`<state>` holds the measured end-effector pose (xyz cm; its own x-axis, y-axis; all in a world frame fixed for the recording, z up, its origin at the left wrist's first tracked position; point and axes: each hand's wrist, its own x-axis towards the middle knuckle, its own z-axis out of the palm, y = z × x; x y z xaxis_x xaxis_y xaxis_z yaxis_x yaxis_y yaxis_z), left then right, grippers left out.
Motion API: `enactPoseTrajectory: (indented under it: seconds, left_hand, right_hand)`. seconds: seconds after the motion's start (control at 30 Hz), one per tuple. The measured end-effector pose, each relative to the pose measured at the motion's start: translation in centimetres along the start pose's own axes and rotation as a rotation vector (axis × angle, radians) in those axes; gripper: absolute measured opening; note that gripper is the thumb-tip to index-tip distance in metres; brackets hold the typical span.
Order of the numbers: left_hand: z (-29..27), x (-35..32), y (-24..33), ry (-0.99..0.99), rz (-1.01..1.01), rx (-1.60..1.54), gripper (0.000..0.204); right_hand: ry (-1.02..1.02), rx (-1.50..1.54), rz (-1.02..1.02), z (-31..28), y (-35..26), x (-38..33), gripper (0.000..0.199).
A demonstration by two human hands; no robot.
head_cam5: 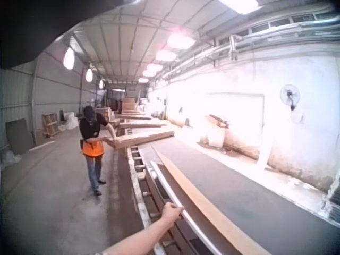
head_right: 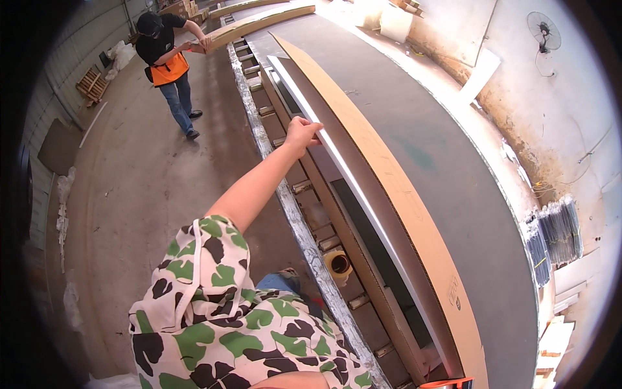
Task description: The person folds the flaps of cardboard boxes and applies tape using a handheld tape dispenser.
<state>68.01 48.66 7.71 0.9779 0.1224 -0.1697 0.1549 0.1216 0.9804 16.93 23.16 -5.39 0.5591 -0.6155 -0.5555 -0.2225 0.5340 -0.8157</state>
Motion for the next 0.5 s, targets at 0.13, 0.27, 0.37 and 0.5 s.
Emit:
enactPoseTrajectory:
  seconds: [0.13, 0.27, 0.37, 0.5]
  left_hand:
    - [-1.3, 7.8, -3.2, -0.013, 0.065, 0.422, 0.039]
    - [-1.1, 8.4, -1.9, -0.105, 0.165, 0.986, 0.034]
    - [-1.5, 5.6, 1.0, -0.293, 0.07, 0.95, 0.033]
    - [0.2, 6.7, -0.8, -0.376, 0.294, 1.381, 0.031]
  right_hand:
    - [0.013, -0.022, 0.012, 2.3, -0.8, 0.4, 0.042]
    - [0.084, -0.035, 0.0, 4.1, -2.4, 0.8, 0.043]
    - [0.146, -0.035, -0.031, 3.4, -3.9, -0.1, 0.043]
    - [0.247, -0.034, -0.085, 3.3, -6.3, -0.9, 0.044]
